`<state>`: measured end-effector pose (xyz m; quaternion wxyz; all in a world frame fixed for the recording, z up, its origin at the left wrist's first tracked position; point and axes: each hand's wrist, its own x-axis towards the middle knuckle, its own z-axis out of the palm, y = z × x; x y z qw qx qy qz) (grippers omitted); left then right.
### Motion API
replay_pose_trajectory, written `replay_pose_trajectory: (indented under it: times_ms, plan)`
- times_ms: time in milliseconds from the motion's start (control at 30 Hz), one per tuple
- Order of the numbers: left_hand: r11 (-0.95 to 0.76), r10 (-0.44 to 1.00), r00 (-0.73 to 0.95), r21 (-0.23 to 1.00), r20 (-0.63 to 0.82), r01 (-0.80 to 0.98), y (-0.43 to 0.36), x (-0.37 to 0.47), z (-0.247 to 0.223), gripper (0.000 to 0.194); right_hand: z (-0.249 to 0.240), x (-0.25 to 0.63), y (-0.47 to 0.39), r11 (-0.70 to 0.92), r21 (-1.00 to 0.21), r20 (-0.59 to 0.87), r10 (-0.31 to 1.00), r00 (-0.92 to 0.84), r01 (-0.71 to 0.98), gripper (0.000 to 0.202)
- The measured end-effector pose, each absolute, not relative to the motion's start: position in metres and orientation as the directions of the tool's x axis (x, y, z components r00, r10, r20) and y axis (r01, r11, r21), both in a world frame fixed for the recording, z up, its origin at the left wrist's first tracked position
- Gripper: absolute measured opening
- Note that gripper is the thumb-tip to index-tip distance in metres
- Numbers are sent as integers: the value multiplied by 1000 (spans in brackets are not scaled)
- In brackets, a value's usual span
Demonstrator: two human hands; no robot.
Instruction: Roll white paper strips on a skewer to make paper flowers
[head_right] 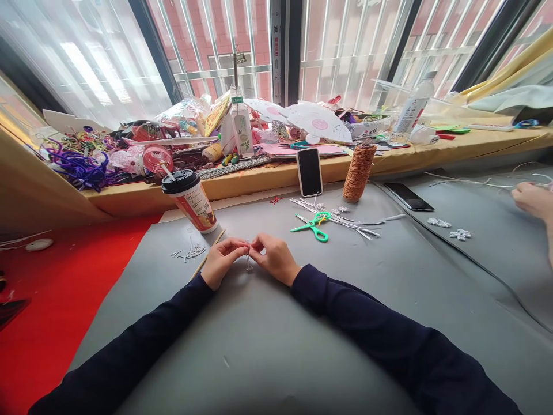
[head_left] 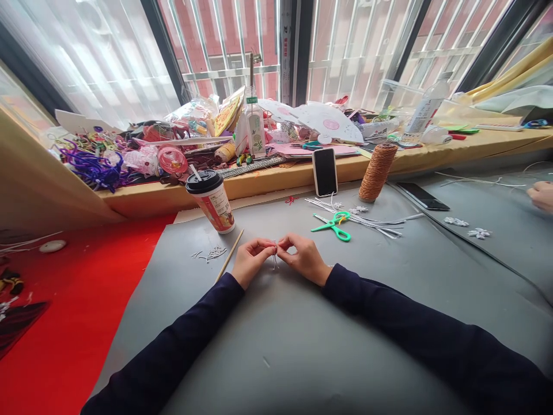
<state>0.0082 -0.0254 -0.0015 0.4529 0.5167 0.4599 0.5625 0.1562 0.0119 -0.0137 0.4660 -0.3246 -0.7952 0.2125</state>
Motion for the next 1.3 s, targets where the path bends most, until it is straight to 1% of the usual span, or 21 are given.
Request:
replay_pose_trajectory:
  times_ms: [200,433,667,867,1033,1300]
  plan:
    - [-167,985,-59,985,165,-38,-26,8,1,13,-13,155,11,687,-658,607,726,-322,308,3]
    - [-264,960,-90,964,264,16,-25,8,-3,13,-8,155,11,647,-706,543,755,-366,287,5]
    - [-267,955,-141,963,260,-38,-23,8,-6,20,-7,153,10,608,-758,488,769,-413,237,9]
    - [-245,958,-165,968,234,-51,-22,9,-8,19,-8,153,11,613,-749,489,768,-413,253,8]
    - [-235,964,-150,969,222,-73,-23,9,-7,21,-9,153,11,620,-748,502,762,-409,237,8]
    - [-245,962,-147,964,229,-104,-22,8,-9,26,-9,154,10,667,-715,558,725,-404,211,9]
